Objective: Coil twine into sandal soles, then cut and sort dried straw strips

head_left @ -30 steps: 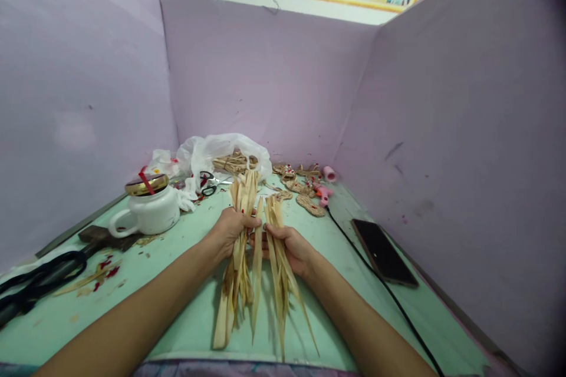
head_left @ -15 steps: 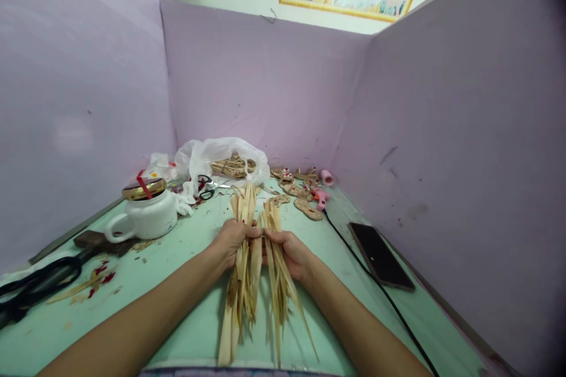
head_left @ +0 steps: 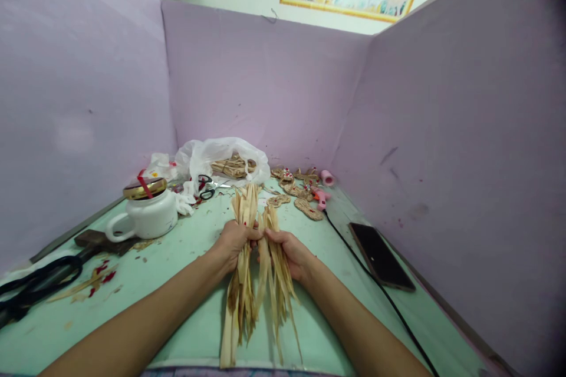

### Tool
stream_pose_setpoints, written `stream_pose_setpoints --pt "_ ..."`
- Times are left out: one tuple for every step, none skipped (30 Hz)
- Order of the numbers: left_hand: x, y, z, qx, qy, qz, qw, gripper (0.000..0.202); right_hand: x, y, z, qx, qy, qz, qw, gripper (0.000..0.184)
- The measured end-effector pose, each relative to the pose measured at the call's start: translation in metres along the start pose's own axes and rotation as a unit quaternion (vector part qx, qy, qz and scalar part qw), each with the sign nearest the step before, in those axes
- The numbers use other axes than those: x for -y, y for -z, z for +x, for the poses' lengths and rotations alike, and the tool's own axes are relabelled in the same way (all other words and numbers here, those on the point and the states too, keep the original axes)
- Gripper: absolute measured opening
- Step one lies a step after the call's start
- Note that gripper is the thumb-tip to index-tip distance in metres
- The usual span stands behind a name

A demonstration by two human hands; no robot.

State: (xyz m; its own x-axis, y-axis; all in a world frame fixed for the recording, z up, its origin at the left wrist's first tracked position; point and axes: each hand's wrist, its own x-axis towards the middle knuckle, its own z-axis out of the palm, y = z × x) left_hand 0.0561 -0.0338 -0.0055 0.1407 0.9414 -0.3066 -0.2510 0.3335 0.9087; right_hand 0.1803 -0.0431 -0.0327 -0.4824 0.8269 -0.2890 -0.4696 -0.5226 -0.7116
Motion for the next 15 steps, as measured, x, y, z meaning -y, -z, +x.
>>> stream_pose_setpoints --pt "0.0 -0.001 -0.001 -0.001 -0.002 -0.001 1.0 0.016 0.0 -0.001 -0.001 -0.011 -0.002 0.007 1.0 0.028" --pt "0.001 -0.001 -0.001 0.0 -0.003 -0.002 1.0 0.017 -0.001 -0.001 -0.001 -0.018 0.003 0.006 1.0 0.026" --pt "0.001 -0.002 -0.001 0.004 -0.002 -0.004 1.0 0.017 -0.001 -0.002 -0.002 -0.026 0.014 0.002 1.0 0.022" --pt "0.002 -0.002 -0.001 0.011 0.0 -0.006 1.0 0.017 -0.002 -0.001 -0.002 -0.031 0.03 -0.003 0.999 0.017" --pt "0.002 -0.002 -0.001 0.018 0.002 -0.009 1.0 0.018 -0.002 -0.001 -0.002 -0.034 0.047 -0.007 0.998 0.013" --pt "0.003 -0.002 -0.001 0.024 0.005 -0.012 1.0 0.019 -0.003 -0.001 -0.002 -0.034 0.062 -0.011 0.997 0.013" --pt "0.003 -0.002 0.0 0.028 0.008 -0.014 0.999 0.019 -0.003 0.0 -0.002 -0.032 0.073 -0.014 0.997 0.017" --pt "0.003 -0.002 0.001 0.03 0.01 -0.016 0.999 0.019 -0.003 0.001 -0.003 -0.029 0.078 -0.017 0.996 0.021" --pt "0.003 -0.001 0.002 0.027 0.011 -0.018 0.999 0.019 -0.003 0.001 -0.003 -0.026 0.079 -0.02 0.996 0.024" --pt "0.003 0.0 0.003 0.022 0.01 -0.02 0.999 0.018 -0.003 0.002 -0.003 -0.026 0.078 -0.022 0.996 0.025" --pt "0.003 0.0 0.004 0.016 0.008 -0.023 1.0 0.017 -0.003 0.002 -0.003 -0.028 0.076 -0.023 0.996 0.026" --pt "0.002 0.001 0.005 0.007 0.004 -0.026 1.0 0.016 -0.003 0.002 -0.003 -0.031 0.073 -0.024 0.997 0.026" --pt "0.001 0.003 0.007 -0.002 0.001 -0.03 1.0 0.015 -0.003 0.003 -0.003 -0.035 0.069 -0.025 0.997 0.026" --pt "-0.001 0.004 0.009 -0.012 -0.002 -0.034 0.999 0.015 -0.003 0.003 -0.003 -0.04 0.064 -0.028 0.997 0.025" --pt "-0.003 0.006 0.012 -0.023 -0.004 -0.039 0.999 0.015 -0.003 0.004 -0.003 -0.045 0.059 -0.032 0.997 0.024"
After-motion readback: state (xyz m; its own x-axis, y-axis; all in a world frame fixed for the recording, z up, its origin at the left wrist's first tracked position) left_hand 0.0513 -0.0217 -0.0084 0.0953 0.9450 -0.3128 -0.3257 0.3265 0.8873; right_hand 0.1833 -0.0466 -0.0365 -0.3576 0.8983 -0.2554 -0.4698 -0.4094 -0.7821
